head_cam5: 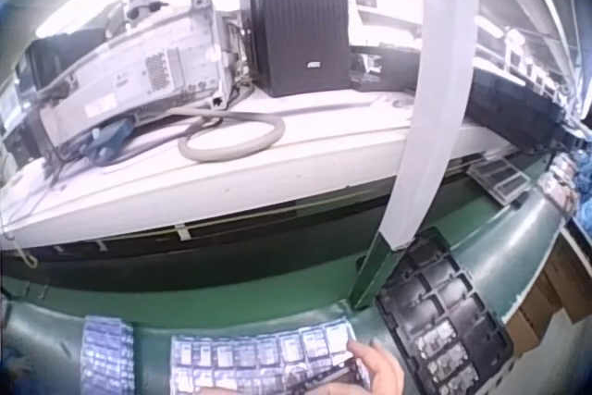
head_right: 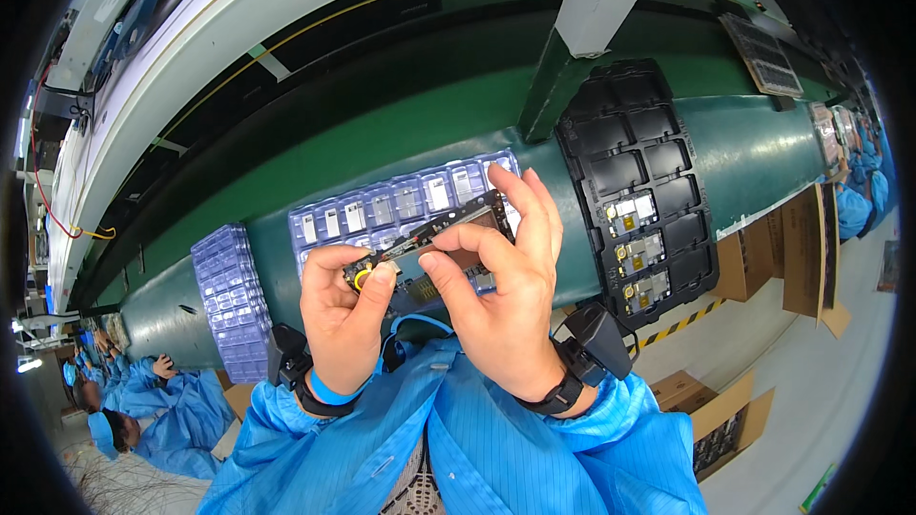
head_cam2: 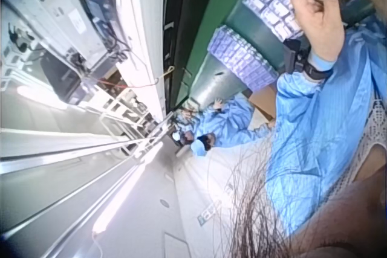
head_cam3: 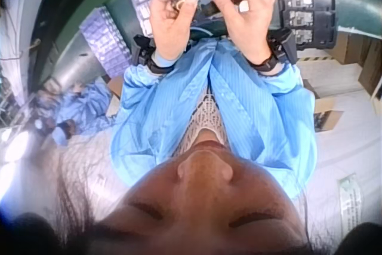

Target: Assemble and inspect electronic components on a factory production line.

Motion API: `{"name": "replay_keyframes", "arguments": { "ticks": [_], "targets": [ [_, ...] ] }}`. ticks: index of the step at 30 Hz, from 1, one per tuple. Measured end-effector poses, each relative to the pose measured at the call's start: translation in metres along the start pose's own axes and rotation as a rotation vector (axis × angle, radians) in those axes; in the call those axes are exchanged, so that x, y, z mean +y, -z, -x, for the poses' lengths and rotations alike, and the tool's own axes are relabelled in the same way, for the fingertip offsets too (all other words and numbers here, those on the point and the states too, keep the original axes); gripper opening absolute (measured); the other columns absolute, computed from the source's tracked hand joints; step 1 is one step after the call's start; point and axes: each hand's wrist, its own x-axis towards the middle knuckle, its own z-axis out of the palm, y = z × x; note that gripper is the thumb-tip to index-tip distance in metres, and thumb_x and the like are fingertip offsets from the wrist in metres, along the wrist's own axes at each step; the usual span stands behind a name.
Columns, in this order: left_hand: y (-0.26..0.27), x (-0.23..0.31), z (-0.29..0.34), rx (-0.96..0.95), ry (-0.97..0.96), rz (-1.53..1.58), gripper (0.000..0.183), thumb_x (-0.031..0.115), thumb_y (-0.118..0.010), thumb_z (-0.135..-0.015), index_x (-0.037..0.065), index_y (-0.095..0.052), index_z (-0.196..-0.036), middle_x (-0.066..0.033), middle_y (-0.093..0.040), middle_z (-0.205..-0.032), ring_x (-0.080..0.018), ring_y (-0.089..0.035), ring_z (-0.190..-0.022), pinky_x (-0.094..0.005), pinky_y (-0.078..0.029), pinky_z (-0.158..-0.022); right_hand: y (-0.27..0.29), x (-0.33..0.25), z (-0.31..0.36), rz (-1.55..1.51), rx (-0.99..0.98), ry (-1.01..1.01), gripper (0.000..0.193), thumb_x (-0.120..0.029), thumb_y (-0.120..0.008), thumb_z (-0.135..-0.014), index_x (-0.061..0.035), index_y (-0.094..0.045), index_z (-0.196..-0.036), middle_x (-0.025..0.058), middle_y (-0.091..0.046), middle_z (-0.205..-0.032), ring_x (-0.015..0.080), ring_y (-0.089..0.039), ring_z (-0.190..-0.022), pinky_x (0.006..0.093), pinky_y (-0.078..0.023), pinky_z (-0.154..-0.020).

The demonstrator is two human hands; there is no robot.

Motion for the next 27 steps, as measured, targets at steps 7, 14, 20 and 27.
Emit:
{"name": "replay_keyframes", "arguments": {
  "ticks": [7,14,20,27],
  "targets": [
    [-0.0002,0.0007,0.0001,0.004,0.039,0.032,0.021,-0.003,-0.054,-0.083,0.001,-0.041,-0.099,-0.0058,-0.055,-0.085,-0.0057,-0.050,-0.074,-0.0186,-0.041,-0.063,-0.0038,0.0022,0.0013,-0.043,0.017,-0.035,0.014,-0.010,-0.071,-0.066,-0.0059,-0.063,-0.077,0.0181,-0.042,-0.123,0.0384,-0.031,-0.119,0.0436,-0.029,-0.094],
    [0.0000,0.0002,-0.0006,-0.020,0.046,0.036,0.022,-0.004,-0.053,-0.082,0.000,-0.040,-0.099,-0.0071,-0.053,-0.089,-0.0069,-0.050,-0.078,-0.0196,-0.042,-0.066,-0.0035,0.0020,0.0007,-0.045,0.017,-0.054,0.014,-0.008,-0.071,-0.066,-0.0059,-0.062,-0.077,0.0172,-0.043,-0.120,0.0374,-0.033,-0.117,0.0428,-0.030,-0.093],
    [-0.0064,0.0017,-0.0019,0.037,0.042,0.010,0.020,-0.003,-0.054,-0.082,0.003,-0.042,-0.098,-0.0033,-0.055,-0.080,-0.0036,-0.048,-0.069,-0.0171,-0.039,-0.058,-0.0040,0.0028,-0.0001,-0.037,0.023,-0.065,0.015,-0.008,-0.071,-0.064,-0.0065,-0.061,-0.075,0.0175,-0.042,-0.121,0.0372,-0.033,-0.116,0.0423,-0.031,-0.092],
    [-0.0032,-0.0001,-0.0011,0.008,0.049,-0.007,0.020,-0.004,-0.053,-0.082,0.002,-0.042,-0.097,-0.0038,-0.055,-0.081,-0.0041,-0.048,-0.069,-0.0171,-0.039,-0.059,-0.0053,0.0040,0.0013,-0.165,0.060,-0.135,0.025,-0.009,-0.071,-0.063,-0.0048,-0.057,-0.083,0.0174,-0.042,-0.118,0.0356,-0.032,-0.115,0.0426,-0.030,-0.091]
  ]
}}
